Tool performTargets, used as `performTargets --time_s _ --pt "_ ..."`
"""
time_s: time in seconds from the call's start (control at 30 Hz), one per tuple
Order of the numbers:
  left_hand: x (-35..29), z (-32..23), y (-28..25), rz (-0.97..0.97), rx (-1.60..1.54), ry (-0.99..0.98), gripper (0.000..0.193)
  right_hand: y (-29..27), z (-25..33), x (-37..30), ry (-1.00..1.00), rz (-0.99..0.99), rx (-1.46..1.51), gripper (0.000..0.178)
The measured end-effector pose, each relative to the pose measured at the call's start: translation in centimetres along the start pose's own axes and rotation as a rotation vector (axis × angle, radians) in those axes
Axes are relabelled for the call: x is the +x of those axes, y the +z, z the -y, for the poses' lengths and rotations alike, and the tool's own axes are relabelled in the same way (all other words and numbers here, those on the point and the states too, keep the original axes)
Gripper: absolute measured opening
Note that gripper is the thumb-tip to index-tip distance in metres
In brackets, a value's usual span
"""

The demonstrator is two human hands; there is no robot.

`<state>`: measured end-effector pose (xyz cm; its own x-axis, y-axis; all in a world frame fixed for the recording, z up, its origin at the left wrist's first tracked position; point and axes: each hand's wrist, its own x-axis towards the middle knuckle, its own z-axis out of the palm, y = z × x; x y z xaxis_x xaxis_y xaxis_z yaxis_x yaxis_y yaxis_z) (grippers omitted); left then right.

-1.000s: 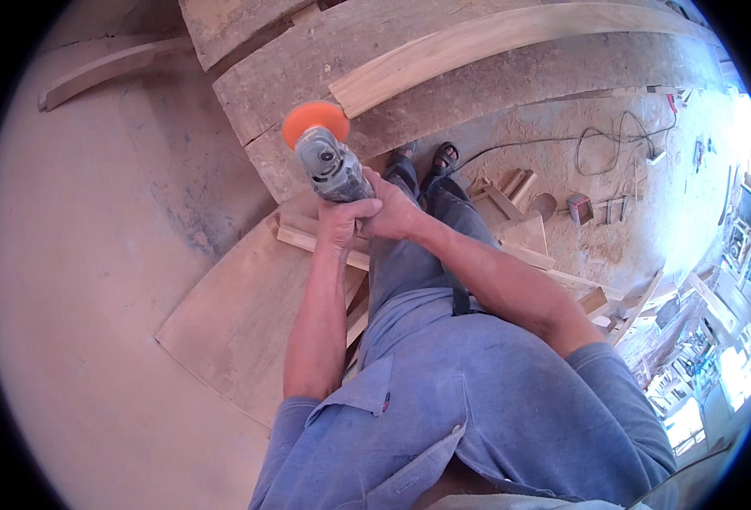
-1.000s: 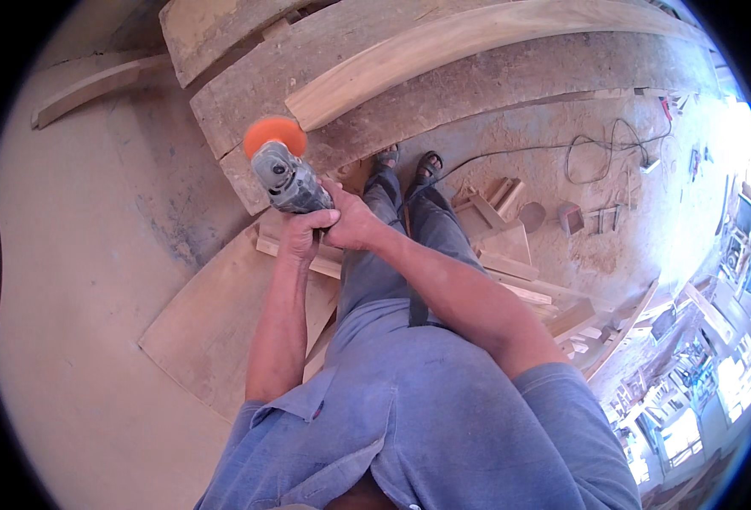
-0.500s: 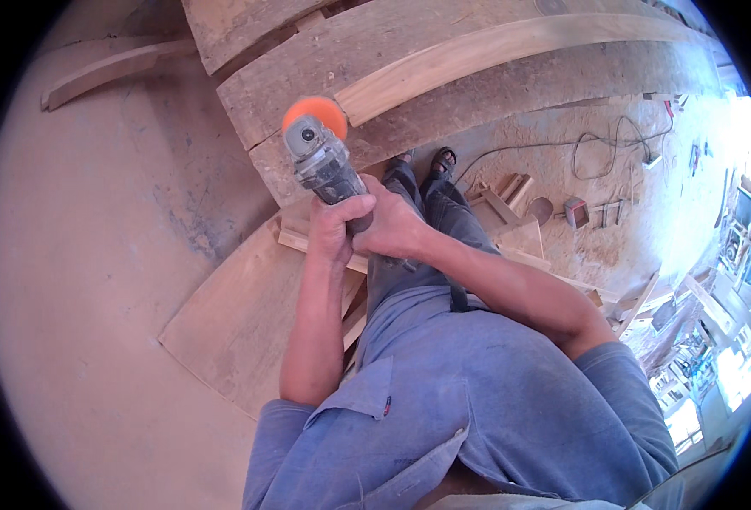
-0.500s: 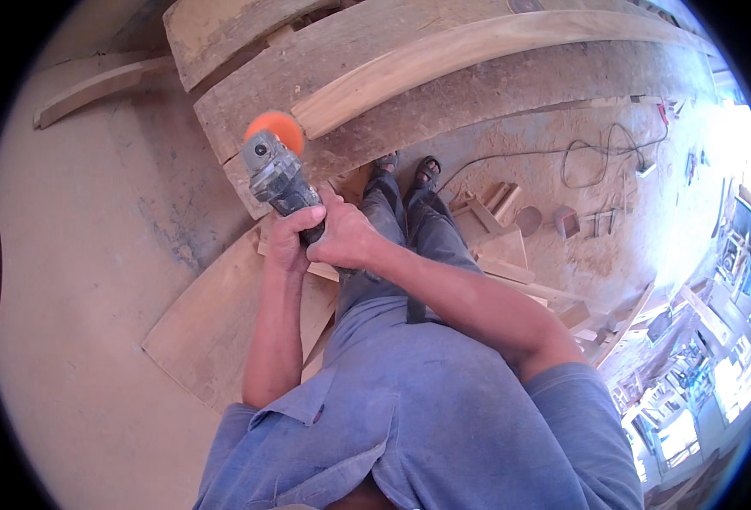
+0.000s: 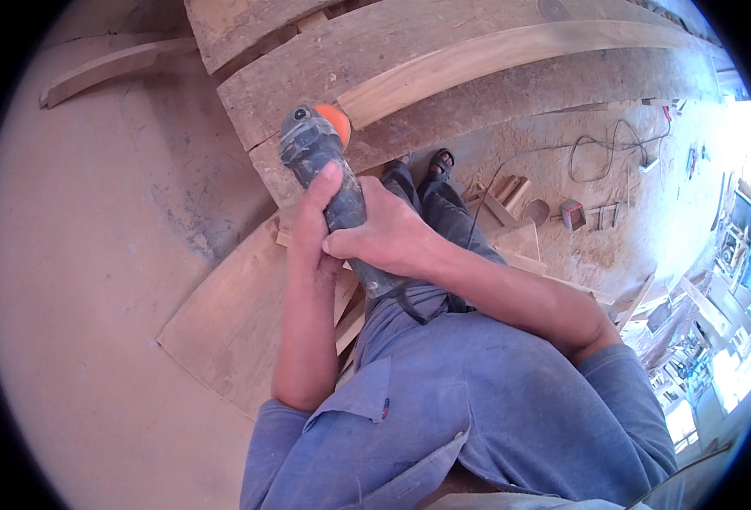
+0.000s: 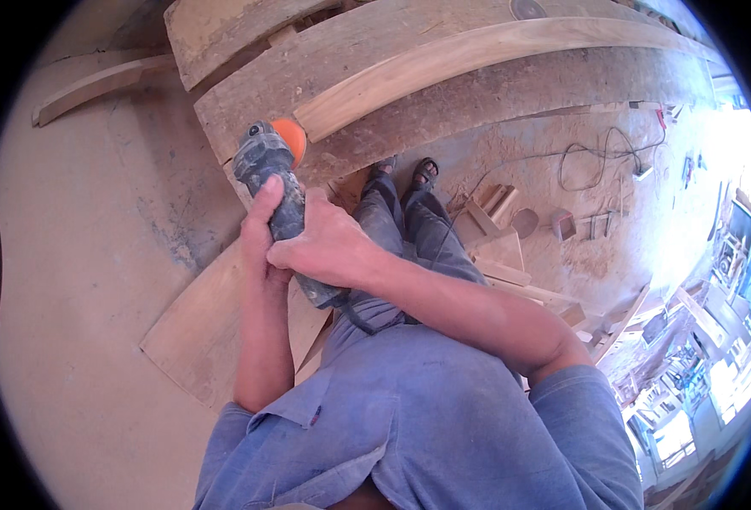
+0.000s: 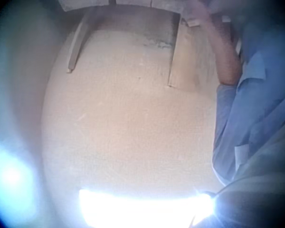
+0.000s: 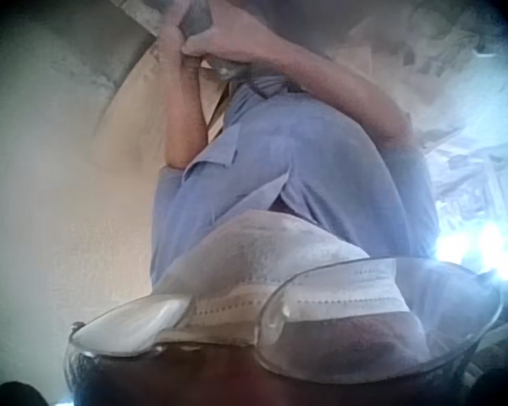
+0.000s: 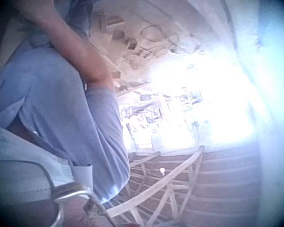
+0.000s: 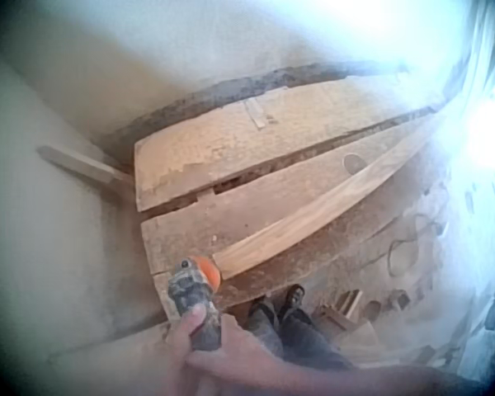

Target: The person uses a handheld angle grinder with an orange abrasive disc to smooth the edges of a wooden plank. They then switch to a red orbital sander to finish the surface of the wood. The person handles the wood pieces by hand, moving them to different positions on the workbench.

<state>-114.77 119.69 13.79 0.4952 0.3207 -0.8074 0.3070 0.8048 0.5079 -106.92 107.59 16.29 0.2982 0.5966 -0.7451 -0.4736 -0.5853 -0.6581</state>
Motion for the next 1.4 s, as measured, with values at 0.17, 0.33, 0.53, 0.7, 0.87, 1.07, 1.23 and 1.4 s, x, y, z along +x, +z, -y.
performTargets --time_s 0.17,0.33,0.53,0.7,0.87,1.07,1.23,1.4 --pt "-0.1 -3.0 1.3 -0.01 -0.051 0.017 0.041 0.5 3.6 -0.9 -0.056 0.051 0.335 0.044" --pt "0.0 -5.5 2.4 -0.051 0.014 -0.017 0.043 2.0 5.0 0.0 -0.04 0.053 0.6 0.035" --pt "1.2 -7.2 0.5 -0.058 -0.005 -0.115 0.043 4.0 6.2 2.0 0.012 -0.036 0.533 0.042" --pt "2.9 -5.6 -2.8 0.019 -0.123 -0.063 0.045 4.4 5.2 2.8 0.0 -0.056 0.339 0.067" --pt "2.0 -2.7 -3.2 0.037 -0.102 0.08 0.056 3.7 3.8 1.2 -0.04 -0.046 0.151 0.095" --pt "1.3 -0.3 -1.9 0.046 -0.156 0.069 0.046 1.2 2.7 -0.3 0.007 0.041 0.118 0.096" --pt "0.4 1.4 -1.5 0.07 -0.148 0.056 0.041 1.2 0.0 -0.8 -0.056 0.011 0.065 0.095" --pt "-1.0 2.5 -2.2 0.066 -0.03 0.113 0.045 0.7 -1.1 -1.6 -0.088 0.079 0.013 0.098"
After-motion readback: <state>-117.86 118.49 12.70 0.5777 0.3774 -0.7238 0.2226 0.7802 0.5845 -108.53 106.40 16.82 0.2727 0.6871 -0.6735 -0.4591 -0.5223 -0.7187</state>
